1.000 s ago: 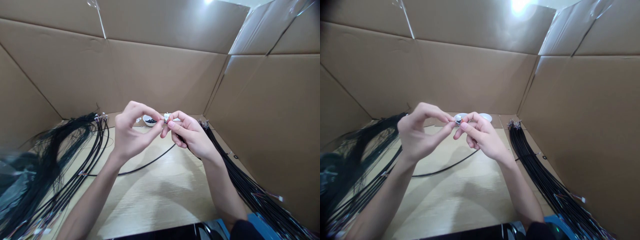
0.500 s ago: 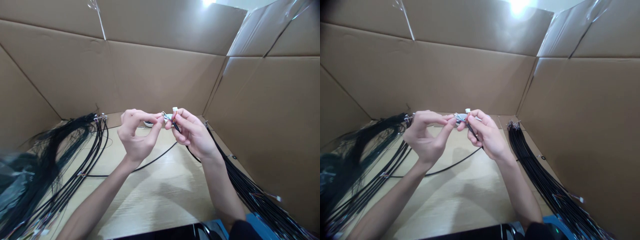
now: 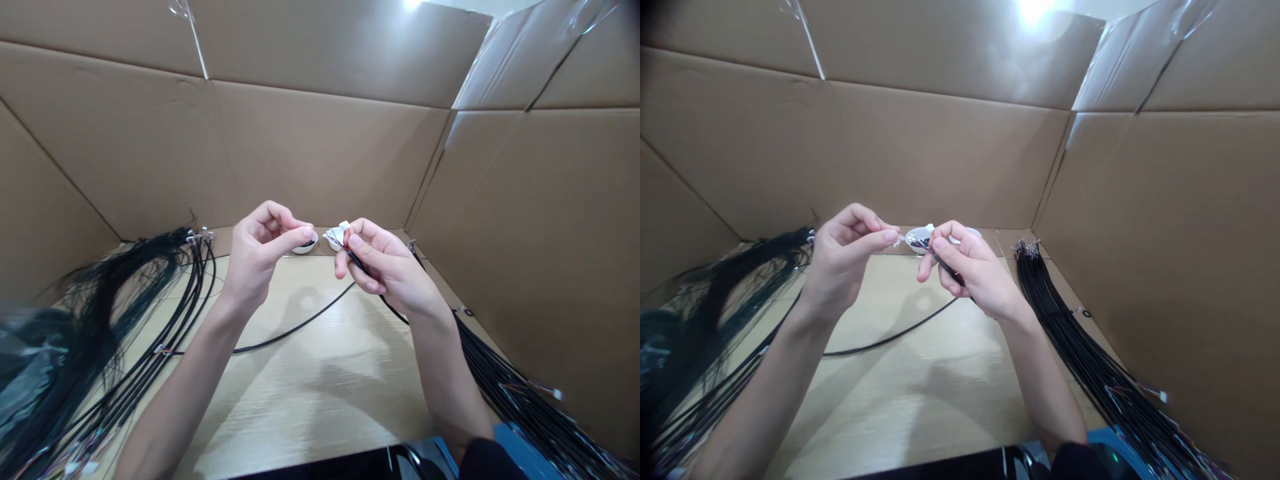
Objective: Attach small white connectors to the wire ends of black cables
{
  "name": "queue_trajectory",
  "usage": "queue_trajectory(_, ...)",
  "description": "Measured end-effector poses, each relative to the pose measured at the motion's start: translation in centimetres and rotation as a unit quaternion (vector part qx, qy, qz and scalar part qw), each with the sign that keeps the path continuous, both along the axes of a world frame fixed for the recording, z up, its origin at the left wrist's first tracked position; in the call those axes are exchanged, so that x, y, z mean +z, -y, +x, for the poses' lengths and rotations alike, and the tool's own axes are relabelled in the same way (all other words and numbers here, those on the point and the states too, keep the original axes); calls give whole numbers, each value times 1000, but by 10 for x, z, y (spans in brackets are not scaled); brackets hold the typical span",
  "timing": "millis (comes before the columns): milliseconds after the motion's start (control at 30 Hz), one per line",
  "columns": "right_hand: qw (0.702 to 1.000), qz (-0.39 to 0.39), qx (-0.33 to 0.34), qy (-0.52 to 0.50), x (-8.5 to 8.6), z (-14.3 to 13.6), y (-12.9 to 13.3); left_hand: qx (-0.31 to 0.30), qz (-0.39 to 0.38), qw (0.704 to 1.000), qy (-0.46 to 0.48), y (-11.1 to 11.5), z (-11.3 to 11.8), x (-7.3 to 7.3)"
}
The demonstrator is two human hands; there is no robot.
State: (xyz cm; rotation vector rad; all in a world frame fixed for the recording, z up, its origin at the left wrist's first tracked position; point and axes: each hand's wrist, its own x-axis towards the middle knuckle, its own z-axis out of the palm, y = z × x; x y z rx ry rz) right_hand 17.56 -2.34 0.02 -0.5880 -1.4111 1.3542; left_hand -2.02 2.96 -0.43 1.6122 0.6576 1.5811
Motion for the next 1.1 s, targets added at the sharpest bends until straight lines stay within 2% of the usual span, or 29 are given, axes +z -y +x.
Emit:
queue_trajectory(67,1000,5,-18,6,1,1,0,84,108,990,-25,5,-1,2)
queue_trajectory(100,1000,8,-22,9,1,1,0,127,169,976,-51,8,-3,3)
queue_trajectory(167,1000,13,-23,17,1,2,1,188,277,934,-126,15,-5,7)
queue_trajectory(233,999,13,-16,26,0,2,3,211,347,893,-196,21,-6,10)
queue_trajectory(300,999,12,-7,30,-1,2,4,214,377,869,-239,25,-7,12)
queue_trajectory(433,1000,14,-5,27,-4,2,5,223,392,847,-280,29,-4,12)
queue_trajectory(667,1000,17,-21,13,-5,-4,1,221,478,803,-279,31,-1,11)
queue_trajectory(733,999,12,-33,15,-5,-6,0,212,472,808,-281,33,0,11)
queue_trajectory(867,998,21,-61,3,-6,-8,-1,194,419,838,-292,34,1,11)
queue_trajectory(967,997,26,-67,-7,-5,-6,-2,185,350,877,-272,30,1,10)
queue_trajectory(1100,999,14,-34,7,-4,-3,0,106,218,944,-225,23,-1,10)
